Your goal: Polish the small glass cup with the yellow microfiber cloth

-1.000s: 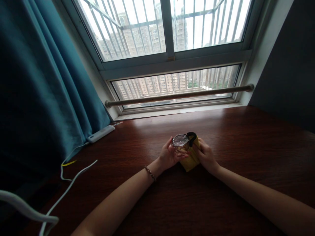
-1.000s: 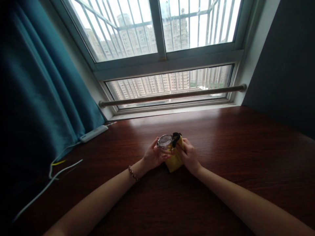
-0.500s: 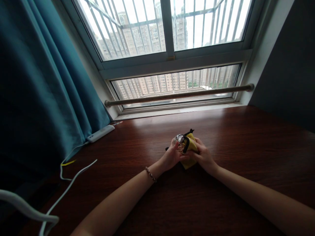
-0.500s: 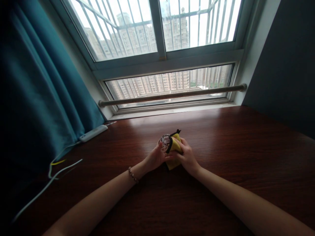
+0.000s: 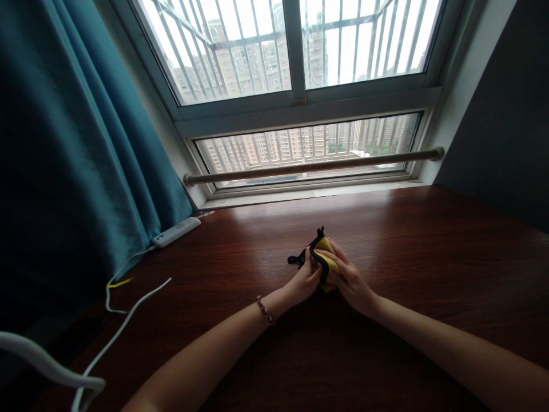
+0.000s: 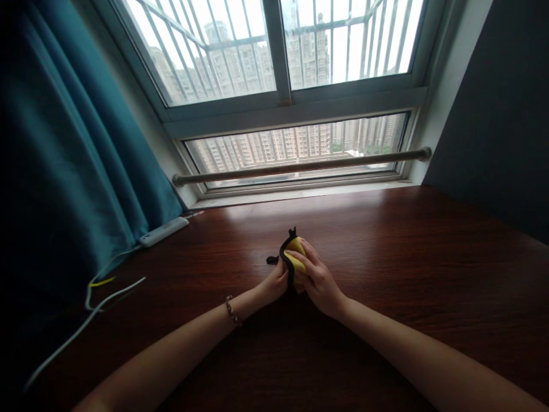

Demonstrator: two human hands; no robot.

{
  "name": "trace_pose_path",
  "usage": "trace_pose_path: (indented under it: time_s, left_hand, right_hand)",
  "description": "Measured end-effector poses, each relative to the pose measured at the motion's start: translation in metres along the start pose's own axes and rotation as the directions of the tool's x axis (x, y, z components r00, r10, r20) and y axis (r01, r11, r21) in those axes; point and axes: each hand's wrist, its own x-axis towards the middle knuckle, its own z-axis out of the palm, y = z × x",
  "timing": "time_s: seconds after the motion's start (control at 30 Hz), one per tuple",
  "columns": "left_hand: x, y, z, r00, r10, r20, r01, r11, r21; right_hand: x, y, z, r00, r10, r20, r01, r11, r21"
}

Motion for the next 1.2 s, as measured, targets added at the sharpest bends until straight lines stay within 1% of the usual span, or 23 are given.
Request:
trace_pose_path:
  time_s: [0.17,0.23,0.33,0.4,0.43,0.53,0.67,0.8,0.9,0.97,1.0,1.13,1.2]
  left_hand:
    - [-0.002,0.0,0.0,1.0,-0.006,0.028,0.005,0.999,0.04]
    - [-0.004,0.003,0.002,0.997,0.008,0.072,-0.012,0.998,0.054]
    - [-0.008,0.006,0.005,0.98,0.109,0.169,-0.131,0.983,0.128]
    - [-0.011,0.007,0.007,0.966,0.174,0.19,-0.209,0.96,0.184]
    - [-0.012,0.007,0.008,0.964,0.203,0.169,-0.235,0.951,0.199]
    - [-0.012,0.005,0.007,0.958,0.278,0.066,-0.286,0.936,0.206]
    - [-0.008,0.003,0.003,0.946,0.316,-0.066,-0.289,0.919,0.267]
    - [-0.005,0.004,0.001,0.918,0.382,-0.103,-0.324,0.874,0.362]
    - [-0.004,0.006,0.001,0.899,0.417,-0.134,-0.348,0.866,0.358]
    - [-0.003,0.007,0.002,0.903,0.4,-0.159,-0.335,0.885,0.323]
    - [-0.003,0.007,0.002,0.913,0.373,-0.166,-0.314,0.901,0.299]
    - [0.001,0.009,0.005,0.95,0.254,-0.182,-0.207,0.947,0.245]
    - [0.002,0.01,0.005,0.964,0.213,-0.157,-0.173,0.956,0.236]
  right_hand:
    - [0.0,0.002,0.004,0.997,0.057,-0.058,-0.051,0.993,0.11]
    - [0.001,0.008,0.005,0.984,0.152,-0.091,-0.128,0.966,0.225]
    - [0.003,0.02,0.007,0.928,0.355,-0.111,-0.285,0.871,0.401]
    - [0.003,0.028,0.008,0.899,0.424,-0.113,-0.338,0.833,0.438]
    - [0.003,0.031,0.008,0.892,0.437,-0.117,-0.349,0.829,0.437]
    - [0.001,0.033,0.008,0.881,0.457,-0.119,-0.365,0.819,0.442]
    - [0.001,0.025,0.005,0.896,0.437,-0.074,-0.367,0.824,0.431]
    - [0.002,0.014,0.0,0.923,0.385,-0.026,-0.344,0.852,0.395]
    - [0.002,0.009,-0.002,0.942,0.336,-0.026,-0.306,0.886,0.349]
    - [0.001,0.009,-0.002,0.939,0.34,-0.045,-0.305,0.888,0.344]
    - [0.001,0.009,-0.003,0.932,0.357,-0.063,-0.314,0.883,0.35]
    - [0.002,0.012,-0.005,0.888,0.425,-0.175,-0.346,0.868,0.356]
    - [0.003,0.013,-0.006,0.871,0.44,-0.217,-0.354,0.87,0.343]
